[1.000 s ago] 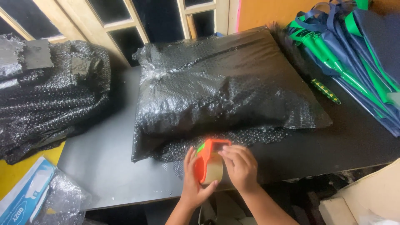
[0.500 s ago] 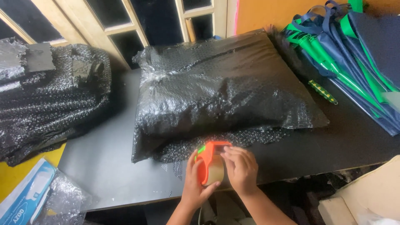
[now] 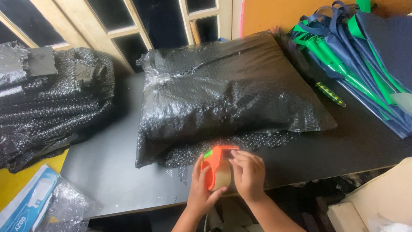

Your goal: Dusting a blue tote bag, then wrapping it in black bubble wrap and securing it with adhesive tape.

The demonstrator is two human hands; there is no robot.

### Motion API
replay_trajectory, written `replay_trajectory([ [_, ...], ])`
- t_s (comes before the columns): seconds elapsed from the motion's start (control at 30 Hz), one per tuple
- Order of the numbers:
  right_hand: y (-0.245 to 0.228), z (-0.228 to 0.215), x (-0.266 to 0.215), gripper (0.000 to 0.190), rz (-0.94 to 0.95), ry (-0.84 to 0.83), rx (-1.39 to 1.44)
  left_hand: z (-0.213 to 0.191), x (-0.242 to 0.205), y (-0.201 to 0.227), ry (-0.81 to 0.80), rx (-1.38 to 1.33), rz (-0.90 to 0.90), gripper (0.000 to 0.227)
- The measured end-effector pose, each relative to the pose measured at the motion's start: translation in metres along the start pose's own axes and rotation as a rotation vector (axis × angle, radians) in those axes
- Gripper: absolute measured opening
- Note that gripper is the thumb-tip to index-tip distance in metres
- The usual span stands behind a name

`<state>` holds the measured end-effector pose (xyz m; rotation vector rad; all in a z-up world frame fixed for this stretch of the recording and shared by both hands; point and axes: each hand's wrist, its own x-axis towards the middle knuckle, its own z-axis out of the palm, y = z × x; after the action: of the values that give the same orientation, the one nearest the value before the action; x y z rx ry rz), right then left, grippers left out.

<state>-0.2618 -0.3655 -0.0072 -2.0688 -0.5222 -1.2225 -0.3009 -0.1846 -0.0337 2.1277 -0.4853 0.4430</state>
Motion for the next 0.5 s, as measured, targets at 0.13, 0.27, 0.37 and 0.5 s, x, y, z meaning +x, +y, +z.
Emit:
replay_trajectory([
  [0.13, -0.002, 0.004, -0.007, 0.008, 0.037, 0.007, 0.028, 0.0, 0.001, -0.002, 0.003, -0.005, 0.013, 0.063],
  [0.27, -0.015, 0.001, -0.005, 0.011, 0.016, 0.001, 0.066, -0.004, 0.006, -0.001, 0.013, -0.087, -0.055, 0.064],
  [0.37, -0.021, -0.013, 0.014, 0.014, 0.027, -0.004, 0.117, -0.004, 0.006, 0.002, 0.023, -0.116, -0.019, 0.058],
  [0.5, -0.012, -0.025, 0.024, 0.017, 0.072, 0.019, 0.261, 0.005, -0.005, -0.012, 0.127, -0.168, 0.16, 0.041],
])
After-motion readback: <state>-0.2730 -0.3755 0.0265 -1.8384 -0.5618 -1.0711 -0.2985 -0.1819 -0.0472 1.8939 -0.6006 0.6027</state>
